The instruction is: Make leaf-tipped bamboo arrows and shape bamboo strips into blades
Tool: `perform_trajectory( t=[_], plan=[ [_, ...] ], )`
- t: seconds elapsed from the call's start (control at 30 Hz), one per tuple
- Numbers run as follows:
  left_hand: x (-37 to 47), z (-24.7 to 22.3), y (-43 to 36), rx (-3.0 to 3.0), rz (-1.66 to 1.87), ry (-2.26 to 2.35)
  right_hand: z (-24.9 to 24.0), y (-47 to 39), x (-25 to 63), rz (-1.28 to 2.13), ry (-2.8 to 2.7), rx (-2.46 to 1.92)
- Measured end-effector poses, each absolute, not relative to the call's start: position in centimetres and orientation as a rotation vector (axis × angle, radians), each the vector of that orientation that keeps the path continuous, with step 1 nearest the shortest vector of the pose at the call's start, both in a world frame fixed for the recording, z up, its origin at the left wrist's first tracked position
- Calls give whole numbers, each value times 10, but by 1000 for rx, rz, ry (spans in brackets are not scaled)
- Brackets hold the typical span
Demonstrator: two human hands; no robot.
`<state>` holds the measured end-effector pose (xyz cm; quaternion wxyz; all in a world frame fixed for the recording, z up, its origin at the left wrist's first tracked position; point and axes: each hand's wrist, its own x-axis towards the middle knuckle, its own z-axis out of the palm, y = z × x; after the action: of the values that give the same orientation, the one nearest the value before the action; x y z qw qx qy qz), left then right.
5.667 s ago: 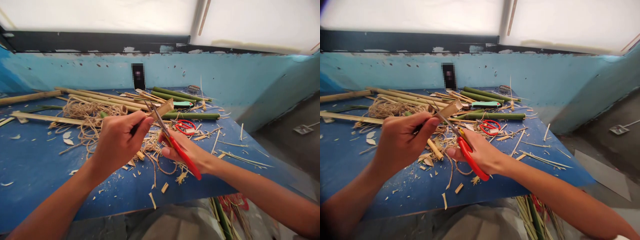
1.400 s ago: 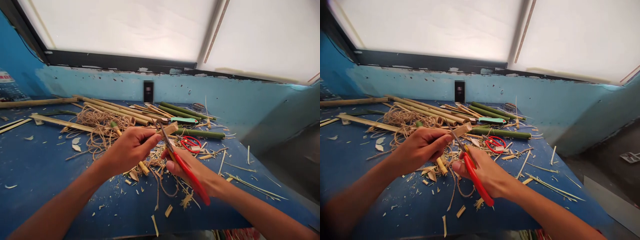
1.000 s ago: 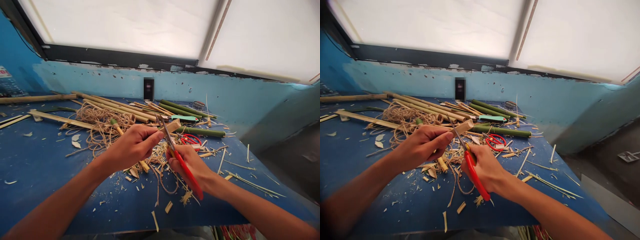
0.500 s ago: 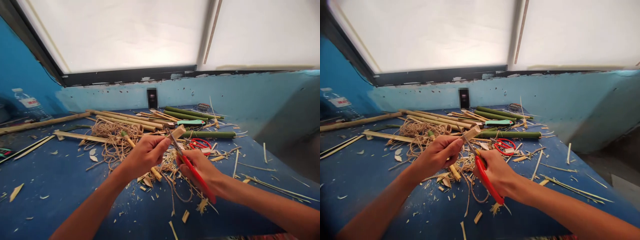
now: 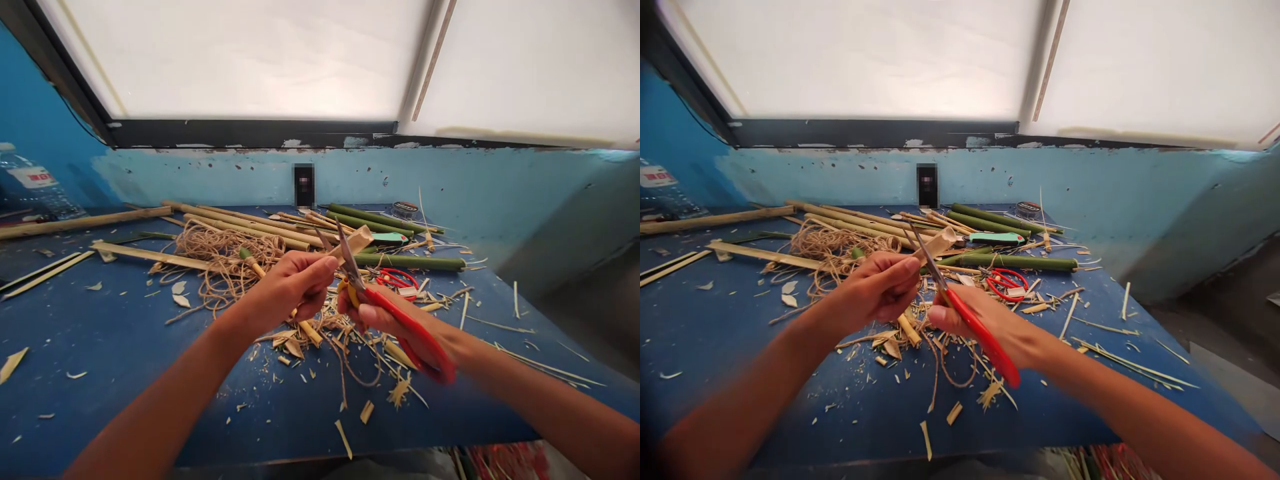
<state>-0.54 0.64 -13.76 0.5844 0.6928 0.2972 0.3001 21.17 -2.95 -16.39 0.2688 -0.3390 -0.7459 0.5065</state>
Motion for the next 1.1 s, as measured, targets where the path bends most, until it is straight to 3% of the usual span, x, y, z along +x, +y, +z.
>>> perform_trajectory(
  t=[0.3,0.93,1.1],
  plan=[
    [-2,-135,7,1740,637,914,-174,-26,212,1192,-2038,-1190],
    [-4,-142,18,1178,601,618,-191,-18,204,1148,-1884,-1226],
    [-16,-134,17,1317,618,587,-195,-12,202,1166,-1849,-1300]
  ],
)
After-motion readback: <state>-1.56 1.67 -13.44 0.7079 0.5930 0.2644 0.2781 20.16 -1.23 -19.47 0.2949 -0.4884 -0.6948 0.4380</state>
